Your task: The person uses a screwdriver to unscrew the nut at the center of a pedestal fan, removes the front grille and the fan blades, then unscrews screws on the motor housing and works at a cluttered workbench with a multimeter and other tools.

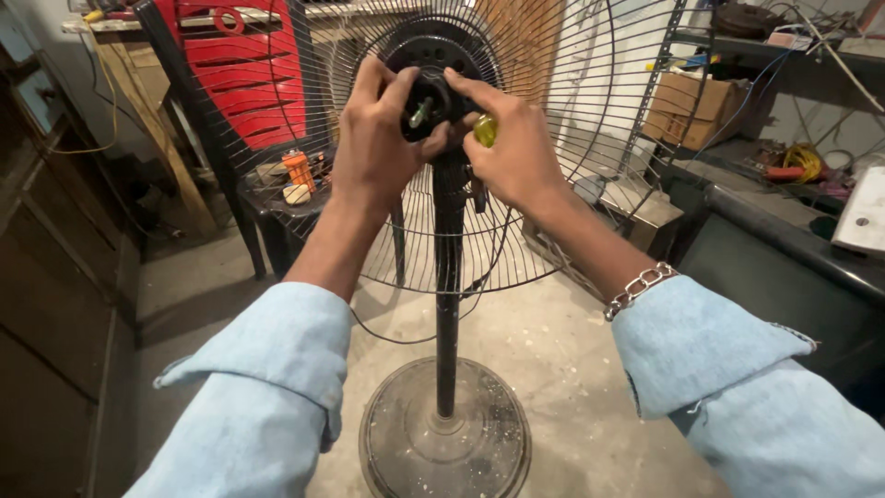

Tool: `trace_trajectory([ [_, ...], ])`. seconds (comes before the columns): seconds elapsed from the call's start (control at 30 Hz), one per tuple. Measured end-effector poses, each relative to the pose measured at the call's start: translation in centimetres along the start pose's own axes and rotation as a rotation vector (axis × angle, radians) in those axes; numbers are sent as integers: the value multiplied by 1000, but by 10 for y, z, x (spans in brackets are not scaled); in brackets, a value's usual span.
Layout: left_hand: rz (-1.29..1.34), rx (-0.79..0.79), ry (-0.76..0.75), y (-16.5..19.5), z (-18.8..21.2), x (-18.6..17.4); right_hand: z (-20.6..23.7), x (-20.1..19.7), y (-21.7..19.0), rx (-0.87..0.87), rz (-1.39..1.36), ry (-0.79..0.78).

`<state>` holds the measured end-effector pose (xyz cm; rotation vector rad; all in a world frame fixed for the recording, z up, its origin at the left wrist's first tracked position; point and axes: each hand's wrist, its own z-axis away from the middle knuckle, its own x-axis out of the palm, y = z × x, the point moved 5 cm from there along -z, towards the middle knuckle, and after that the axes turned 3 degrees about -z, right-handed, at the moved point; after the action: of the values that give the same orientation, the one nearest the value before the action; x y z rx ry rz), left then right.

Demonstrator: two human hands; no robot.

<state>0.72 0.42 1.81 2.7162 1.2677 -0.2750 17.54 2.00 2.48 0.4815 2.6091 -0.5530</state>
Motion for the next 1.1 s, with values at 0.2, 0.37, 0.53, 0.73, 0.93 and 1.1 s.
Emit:
trace_trajectory([
  [0.2, -88, -169, 169, 10, 0, 9, -6, -1, -8, -191, 62, 35],
  [0.37, -13, -614, 166, 12, 4, 24, 0, -1, 0, 58, 58, -39],
  [0.53, -201, -396, 59, 25, 0, 8, 3, -7, -8, -67, 48, 31],
  [0.73, -316, 74, -167, 27, -15, 11, 6, -10, 1, 152, -29, 34],
  [0.93, -240, 158, -280, 7, -16, 17, 9, -24, 1, 160, -8, 36],
  [1.1, -215, -9, -208, 3, -21, 20, 12, -34, -9, 18, -23, 19],
])
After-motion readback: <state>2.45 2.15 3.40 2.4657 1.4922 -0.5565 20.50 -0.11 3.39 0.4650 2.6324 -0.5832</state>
